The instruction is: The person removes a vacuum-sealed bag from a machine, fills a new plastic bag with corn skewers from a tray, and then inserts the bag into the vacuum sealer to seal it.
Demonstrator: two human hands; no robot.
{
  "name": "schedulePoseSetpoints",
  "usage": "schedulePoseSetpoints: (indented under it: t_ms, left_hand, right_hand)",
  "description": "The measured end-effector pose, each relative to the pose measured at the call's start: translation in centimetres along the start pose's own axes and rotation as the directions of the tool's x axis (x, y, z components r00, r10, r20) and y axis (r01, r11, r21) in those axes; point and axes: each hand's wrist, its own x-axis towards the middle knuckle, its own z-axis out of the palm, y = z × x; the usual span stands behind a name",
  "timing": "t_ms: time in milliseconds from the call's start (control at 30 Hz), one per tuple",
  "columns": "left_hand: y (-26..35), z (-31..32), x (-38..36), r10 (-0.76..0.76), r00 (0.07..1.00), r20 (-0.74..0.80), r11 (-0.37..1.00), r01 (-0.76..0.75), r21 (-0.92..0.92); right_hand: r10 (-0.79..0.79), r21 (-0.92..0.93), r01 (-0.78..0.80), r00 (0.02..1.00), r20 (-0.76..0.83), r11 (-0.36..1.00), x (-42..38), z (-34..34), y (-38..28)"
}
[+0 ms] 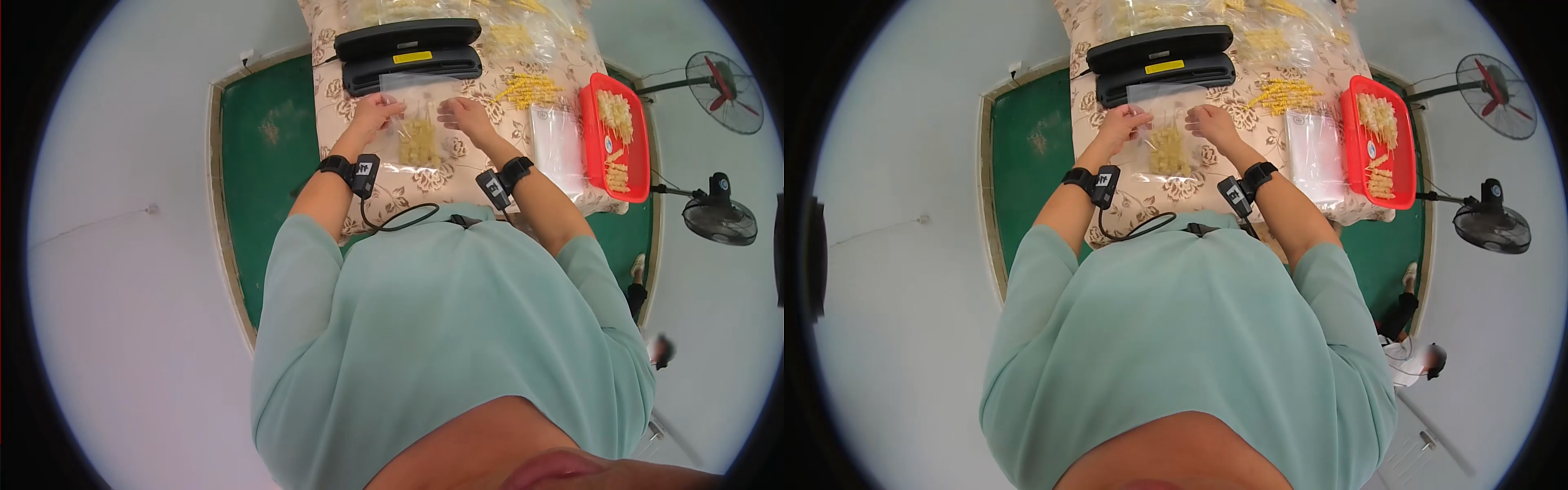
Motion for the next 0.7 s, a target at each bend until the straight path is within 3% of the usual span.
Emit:
schedulePoseSetpoints:
  t_ms: [133,200,267,333,400,433,500,633,700]
  left_hand:
    - [-1.8,-0.1,0.8,-0.001,0.997,-0.075,0.998,0.007,0.068]
    - [-3.4,0.0,1.5,-0.028,0.996,-0.081,0.995,0.036,0.097]
    - [-5.5,0.2,2.2,-0.052,0.987,-0.152,0.998,0.049,-0.024]
    - [-5.9,0.3,2.0,-0.11,0.986,-0.125,0.992,0.1,-0.079]
    - [-5.7,0.6,1.5,-0.17,0.981,-0.098,0.979,0.156,-0.133]
    - [-5.7,0.8,1.2,-0.194,0.974,-0.118,0.969,0.171,-0.177]
    - [-5.6,0.8,0.9,-0.222,0.965,-0.139,0.958,0.189,-0.215]
    - [-5.1,0.5,0.8,-0.282,0.956,-0.076,0.93,0.253,-0.267]
    - [-5.3,0.5,0.8,-0.308,0.947,-0.085,0.928,0.28,-0.246]
  right_hand:
    - [0.095,0.043,-0.095,0.995,0.003,0.995,0.9,-0.3,1.3]
    - [0.186,-0.029,-0.187,0.982,-0.016,0.982,1.0,-0.6,1.8]
    - [0.185,-0.002,-0.185,0.983,0.019,0.983,2.0,-1.0,4.7]
    - [0.187,0.024,-0.189,0.981,0.054,0.982,1.7,-0.8,5.1]
    - [0.199,-0.254,-0.199,0.98,-0.029,0.946,1.4,-0.4,4.9]
    - [0.207,-0.249,-0.207,0.978,-0.027,0.946,1.6,-0.1,5.4]
    - [0.011,-0.565,-0.11,0.984,-0.175,0.818,2.0,0.7,6.2]
    - [-0.113,-0.633,-0.055,0.969,-0.222,0.772,3.0,1.1,7.8]
    - [-0.166,-0.65,0.055,0.98,-0.111,0.758,3.6,0.4,7.9]
